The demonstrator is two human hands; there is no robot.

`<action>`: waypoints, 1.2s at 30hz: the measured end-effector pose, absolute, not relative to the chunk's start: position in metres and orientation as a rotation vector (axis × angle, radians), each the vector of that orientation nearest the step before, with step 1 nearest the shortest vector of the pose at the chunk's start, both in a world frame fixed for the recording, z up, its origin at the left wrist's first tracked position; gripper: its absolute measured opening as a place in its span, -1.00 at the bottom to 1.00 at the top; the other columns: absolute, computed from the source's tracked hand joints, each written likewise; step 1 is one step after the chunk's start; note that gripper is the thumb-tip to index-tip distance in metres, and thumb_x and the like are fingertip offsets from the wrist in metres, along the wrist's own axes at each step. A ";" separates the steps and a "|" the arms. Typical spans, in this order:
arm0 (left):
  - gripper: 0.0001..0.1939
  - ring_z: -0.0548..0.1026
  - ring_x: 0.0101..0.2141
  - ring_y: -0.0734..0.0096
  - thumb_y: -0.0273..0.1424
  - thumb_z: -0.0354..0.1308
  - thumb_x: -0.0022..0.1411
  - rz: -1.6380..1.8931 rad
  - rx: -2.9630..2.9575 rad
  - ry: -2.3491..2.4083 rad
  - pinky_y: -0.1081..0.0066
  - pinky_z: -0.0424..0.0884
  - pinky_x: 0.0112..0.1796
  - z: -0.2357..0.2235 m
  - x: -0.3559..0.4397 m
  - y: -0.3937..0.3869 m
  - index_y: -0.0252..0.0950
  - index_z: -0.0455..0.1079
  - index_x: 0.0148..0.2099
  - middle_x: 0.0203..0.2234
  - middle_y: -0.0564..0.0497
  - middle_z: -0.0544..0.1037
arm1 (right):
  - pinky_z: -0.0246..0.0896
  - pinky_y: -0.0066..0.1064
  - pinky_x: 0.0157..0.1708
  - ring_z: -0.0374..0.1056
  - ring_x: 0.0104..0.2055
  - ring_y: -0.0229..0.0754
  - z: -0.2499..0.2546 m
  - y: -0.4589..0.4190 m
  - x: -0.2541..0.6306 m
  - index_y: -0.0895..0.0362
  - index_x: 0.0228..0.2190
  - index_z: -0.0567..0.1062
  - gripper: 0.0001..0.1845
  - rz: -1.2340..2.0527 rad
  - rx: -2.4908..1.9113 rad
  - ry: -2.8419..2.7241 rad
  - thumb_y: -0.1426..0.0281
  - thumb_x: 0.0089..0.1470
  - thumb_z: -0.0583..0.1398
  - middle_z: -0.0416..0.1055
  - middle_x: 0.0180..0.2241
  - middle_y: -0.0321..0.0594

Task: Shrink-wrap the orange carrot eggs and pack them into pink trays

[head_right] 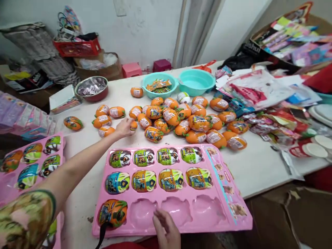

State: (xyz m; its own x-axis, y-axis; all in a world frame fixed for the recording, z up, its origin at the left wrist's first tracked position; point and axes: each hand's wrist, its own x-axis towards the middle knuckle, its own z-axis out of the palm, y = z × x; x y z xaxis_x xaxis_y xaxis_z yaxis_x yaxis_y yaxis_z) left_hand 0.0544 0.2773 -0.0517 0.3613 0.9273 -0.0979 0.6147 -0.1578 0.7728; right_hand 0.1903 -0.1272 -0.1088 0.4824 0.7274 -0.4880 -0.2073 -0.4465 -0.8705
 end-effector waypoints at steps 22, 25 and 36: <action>-0.41 0.32 0.05 -0.01 -0.07 0.26 0.16 0.112 2.414 0.792 0.08 0.30 0.04 -0.104 0.042 -0.022 0.00 0.36 0.23 0.08 -0.18 0.31 | 0.48 -0.20 -0.24 0.50 -0.23 -0.11 -0.127 -0.169 0.174 0.07 -0.28 0.42 -0.39 1.120 -1.500 0.435 0.00 -0.30 0.44 0.53 -0.20 -0.20; -0.48 0.30 0.04 -0.12 -0.05 0.13 0.27 -0.101 2.542 0.864 -0.01 0.28 -0.03 -0.126 0.047 -0.045 -0.02 0.36 0.23 0.07 -0.25 0.33 | 0.45 -0.28 -0.33 0.50 -0.36 -0.14 -0.150 -0.157 0.155 0.11 -0.40 0.45 -0.42 1.172 -1.366 0.478 0.01 -0.39 0.47 0.55 -0.39 -0.24; -0.39 0.24 0.18 0.04 -0.05 0.08 0.33 -0.225 2.464 0.740 0.07 0.26 0.12 -0.112 0.025 -0.015 -0.04 0.12 0.35 0.24 -0.15 0.23 | 0.47 -0.36 -0.40 0.44 -0.40 -0.22 -0.133 -0.149 0.154 0.16 -0.42 0.52 -0.41 1.165 -1.355 0.473 0.13 -0.51 0.53 0.55 -0.44 -0.30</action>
